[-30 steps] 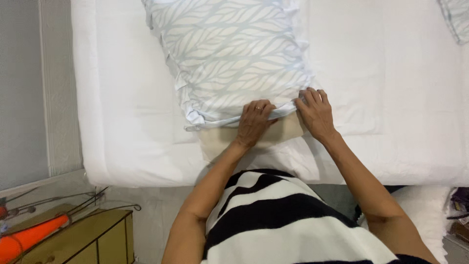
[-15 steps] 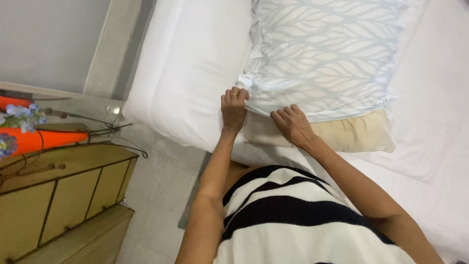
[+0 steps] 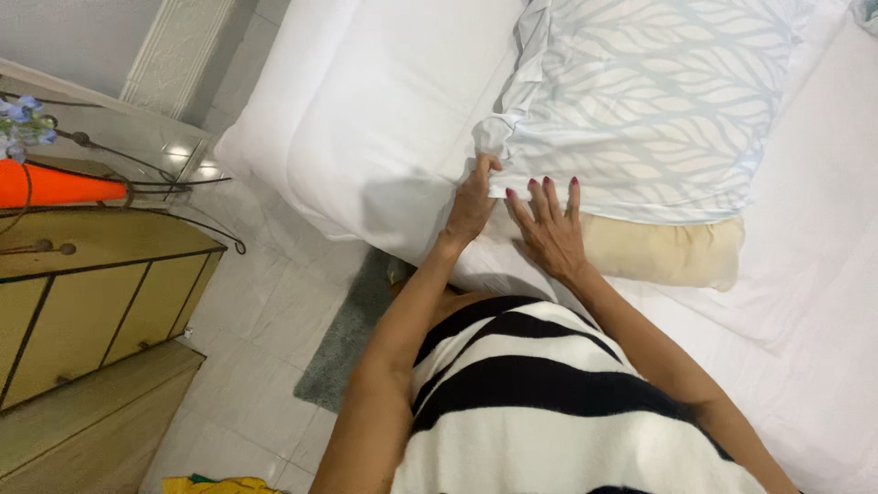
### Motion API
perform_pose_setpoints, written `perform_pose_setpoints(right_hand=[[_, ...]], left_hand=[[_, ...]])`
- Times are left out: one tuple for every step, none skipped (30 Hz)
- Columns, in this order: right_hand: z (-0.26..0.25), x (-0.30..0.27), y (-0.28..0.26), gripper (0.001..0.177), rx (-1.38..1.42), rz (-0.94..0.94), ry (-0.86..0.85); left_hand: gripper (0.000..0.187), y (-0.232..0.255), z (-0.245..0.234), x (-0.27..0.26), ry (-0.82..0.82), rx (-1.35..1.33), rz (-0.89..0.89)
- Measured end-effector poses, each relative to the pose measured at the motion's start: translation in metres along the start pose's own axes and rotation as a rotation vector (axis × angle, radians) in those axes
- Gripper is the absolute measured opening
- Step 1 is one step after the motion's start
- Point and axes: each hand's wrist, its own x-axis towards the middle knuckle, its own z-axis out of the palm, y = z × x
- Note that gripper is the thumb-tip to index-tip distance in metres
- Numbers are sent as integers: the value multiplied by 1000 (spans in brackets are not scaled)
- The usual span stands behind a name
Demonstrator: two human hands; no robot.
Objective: The person places a pillow into a blue and white patterned pillowcase, smoothing the fabric and adjusting the corners to fit snugly. They then arrange the finished pillow on the bed alongside another similar pillow. Finally, the person picks up a long body pillow and begins to slide it into a matching pillowcase.
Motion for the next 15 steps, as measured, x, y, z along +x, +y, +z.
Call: perform_pose_setpoints(right_hand=[[9, 3, 7, 77, 59, 51, 6], [18, 6, 21, 67, 118, 101, 11], [23, 6, 30, 58, 178, 155, 10], [27, 6, 36, 51, 176, 162, 5], [29, 7, 49, 45, 166, 173, 11], [29, 8, 56, 39, 155, 184, 17], [29, 10, 57, 36, 142, 181, 13], [31, 12, 54, 33, 130, 178, 10], [33, 10, 48, 30, 122, 185, 5], [32, 4, 44, 31, 164, 138, 31], [29, -7, 39, 32, 205, 94, 54], [27, -14, 36, 33, 245, 50, 77], [25, -25, 34, 29, 301, -4, -10], [23, -35, 32, 26, 360, -58, -96], [20, -45, 33, 24, 410, -102, -175]], left_hand=[[41, -1, -4, -1, -50, 77, -2], [39, -4, -8, -2, -45, 173, 37], [38, -7, -10, -5, -45, 264, 73], [36, -11, -10, -9, -46, 356, 110], [33, -13, -6, -10, -89, 375, 45], [31, -13, 0, -14, -131, 394, -20], [32, -10, 7, -17, -167, 410, -87], [49, -5, 8, -27, -118, 481, 37], [66, -2, 4, -42, -80, 553, 163], [61, 1, -2, -52, -157, 534, 44], [56, 4, -11, -62, -239, 513, -74], [51, 6, -19, -63, -321, 492, -192], [52, 10, -24, -62, -306, 494, -172], [53, 14, -27, -59, -290, 495, -153], [55, 22, -26, -51, -277, 495, -119]])
